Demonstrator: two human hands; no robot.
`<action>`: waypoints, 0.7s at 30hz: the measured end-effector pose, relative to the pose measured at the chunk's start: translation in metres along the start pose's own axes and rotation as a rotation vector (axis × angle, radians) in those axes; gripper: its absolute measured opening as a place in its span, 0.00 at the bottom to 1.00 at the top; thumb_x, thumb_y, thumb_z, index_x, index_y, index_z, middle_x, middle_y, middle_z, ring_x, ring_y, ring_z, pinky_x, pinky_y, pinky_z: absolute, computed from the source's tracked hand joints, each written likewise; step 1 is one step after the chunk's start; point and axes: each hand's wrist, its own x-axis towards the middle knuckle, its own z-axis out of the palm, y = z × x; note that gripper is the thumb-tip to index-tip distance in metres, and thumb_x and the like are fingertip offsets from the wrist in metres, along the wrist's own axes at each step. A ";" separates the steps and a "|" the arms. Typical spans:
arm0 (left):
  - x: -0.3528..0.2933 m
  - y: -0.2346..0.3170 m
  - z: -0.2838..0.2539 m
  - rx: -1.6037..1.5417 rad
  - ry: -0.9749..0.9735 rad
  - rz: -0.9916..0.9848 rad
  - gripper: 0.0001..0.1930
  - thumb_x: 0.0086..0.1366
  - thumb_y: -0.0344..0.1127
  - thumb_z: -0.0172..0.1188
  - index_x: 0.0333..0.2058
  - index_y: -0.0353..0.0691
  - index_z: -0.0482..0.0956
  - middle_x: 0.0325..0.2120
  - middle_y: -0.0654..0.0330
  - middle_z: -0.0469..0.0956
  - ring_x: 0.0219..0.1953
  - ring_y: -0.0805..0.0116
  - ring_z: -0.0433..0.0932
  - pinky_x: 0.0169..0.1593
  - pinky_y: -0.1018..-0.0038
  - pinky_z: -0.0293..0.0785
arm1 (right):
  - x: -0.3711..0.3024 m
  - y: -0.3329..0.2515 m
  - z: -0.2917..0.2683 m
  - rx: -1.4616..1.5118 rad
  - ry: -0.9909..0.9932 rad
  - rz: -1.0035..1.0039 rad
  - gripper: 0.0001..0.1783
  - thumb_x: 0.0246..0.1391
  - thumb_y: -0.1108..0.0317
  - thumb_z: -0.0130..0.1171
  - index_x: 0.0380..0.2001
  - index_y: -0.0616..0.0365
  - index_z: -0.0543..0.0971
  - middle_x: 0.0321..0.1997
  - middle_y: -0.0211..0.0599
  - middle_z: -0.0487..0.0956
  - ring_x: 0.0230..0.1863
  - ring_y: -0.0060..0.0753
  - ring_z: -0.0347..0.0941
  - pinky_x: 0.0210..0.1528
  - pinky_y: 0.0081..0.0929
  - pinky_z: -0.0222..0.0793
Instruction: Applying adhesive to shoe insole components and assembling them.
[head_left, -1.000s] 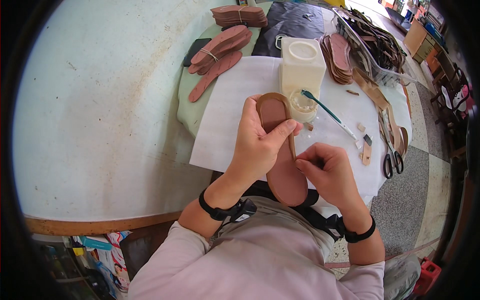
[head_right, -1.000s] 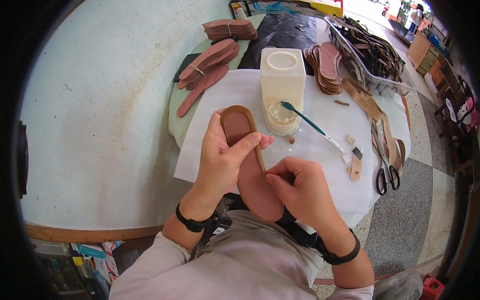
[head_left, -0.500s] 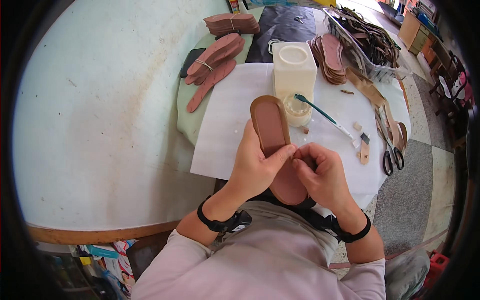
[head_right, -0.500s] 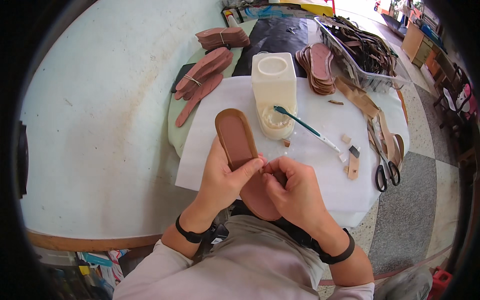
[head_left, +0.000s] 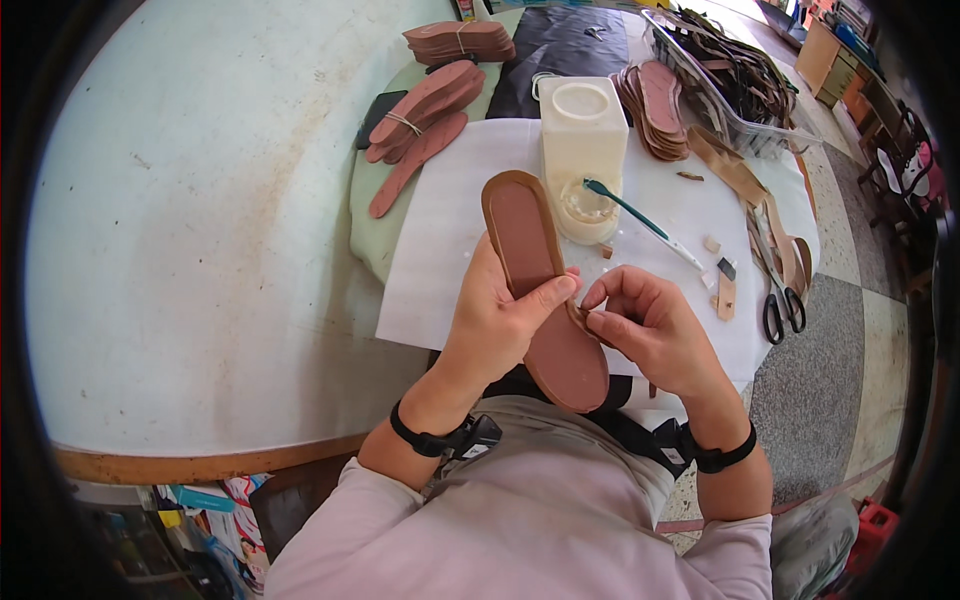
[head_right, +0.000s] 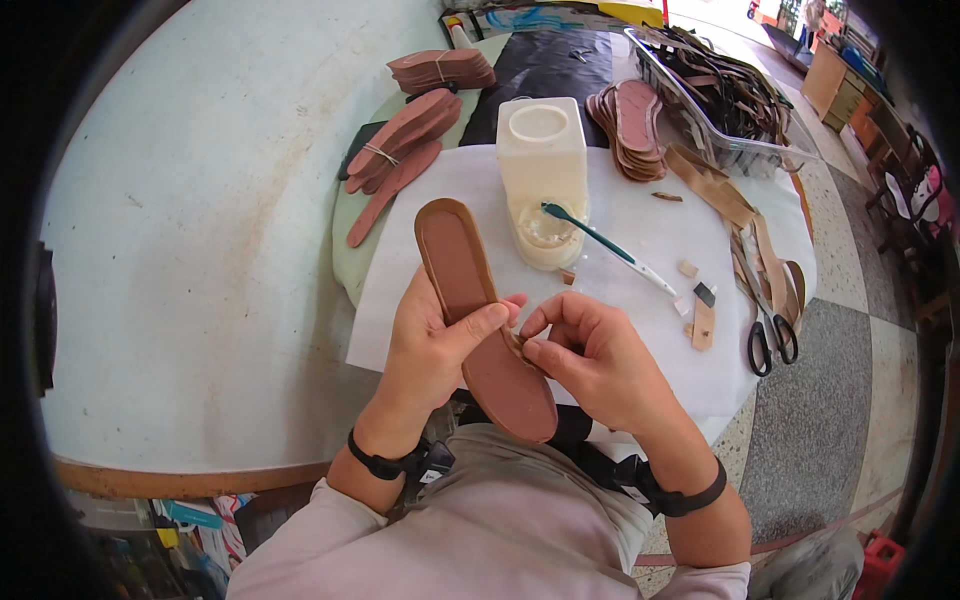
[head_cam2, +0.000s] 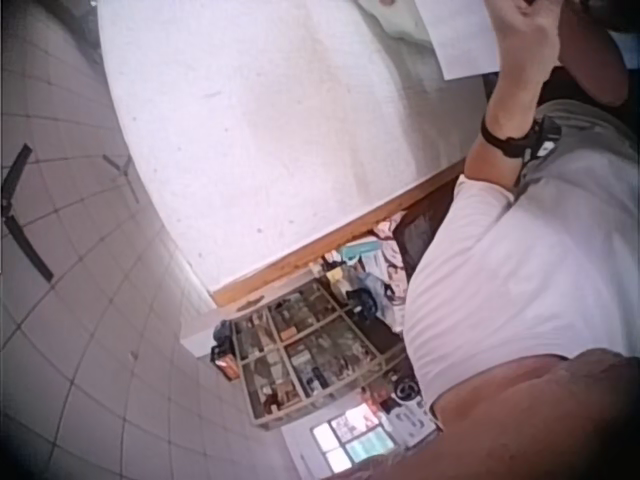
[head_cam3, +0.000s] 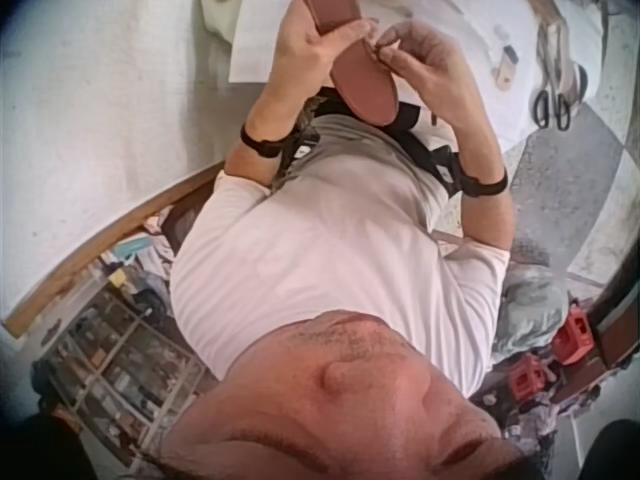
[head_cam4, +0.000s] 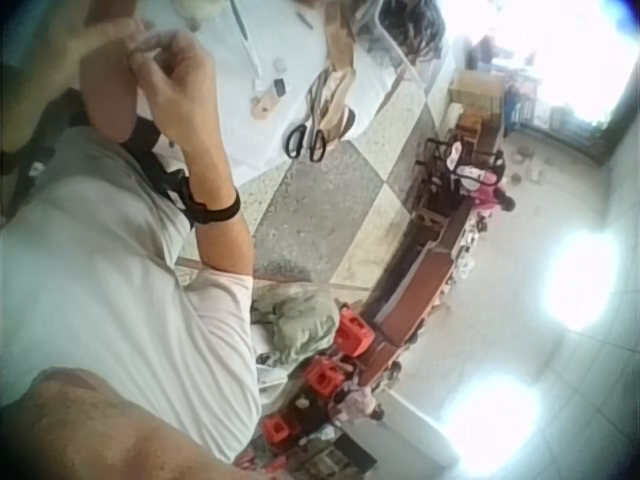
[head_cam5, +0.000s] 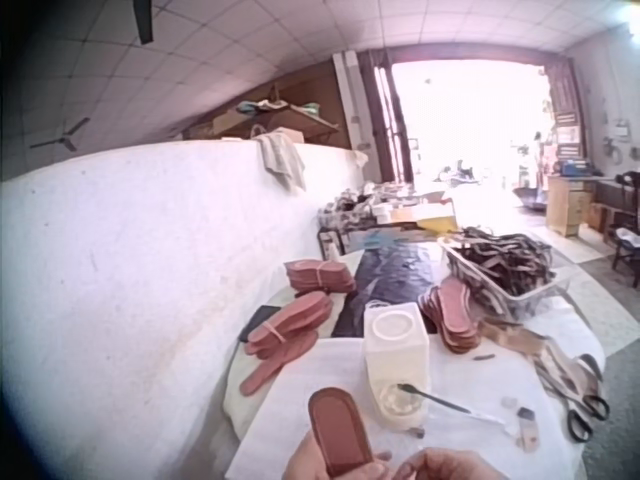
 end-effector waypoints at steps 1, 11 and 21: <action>0.000 -0.001 -0.001 -0.022 0.014 0.004 0.21 0.68 0.19 0.61 0.56 0.32 0.65 0.43 0.54 0.80 0.45 0.63 0.85 0.55 0.64 0.84 | -0.001 -0.001 0.000 0.017 -0.010 -0.002 0.05 0.64 0.77 0.61 0.42 0.62 0.77 0.34 0.22 0.78 0.34 0.10 0.71 0.36 0.14 0.67; 0.004 0.003 -0.005 -0.100 0.073 0.011 0.15 0.69 0.21 0.60 0.51 0.32 0.68 0.36 0.55 0.82 0.39 0.68 0.83 0.60 0.56 0.80 | -0.009 0.004 -0.001 0.009 0.046 -0.048 0.05 0.65 0.75 0.62 0.40 0.62 0.76 0.34 0.22 0.77 0.34 0.10 0.70 0.36 0.12 0.66; 0.005 0.002 -0.010 -0.149 0.105 0.022 0.14 0.70 0.21 0.60 0.50 0.34 0.69 0.35 0.55 0.83 0.40 0.68 0.83 0.61 0.56 0.79 | -0.015 0.009 0.004 0.122 0.115 0.008 0.03 0.65 0.76 0.62 0.38 0.63 0.78 0.33 0.25 0.80 0.33 0.11 0.72 0.36 0.12 0.69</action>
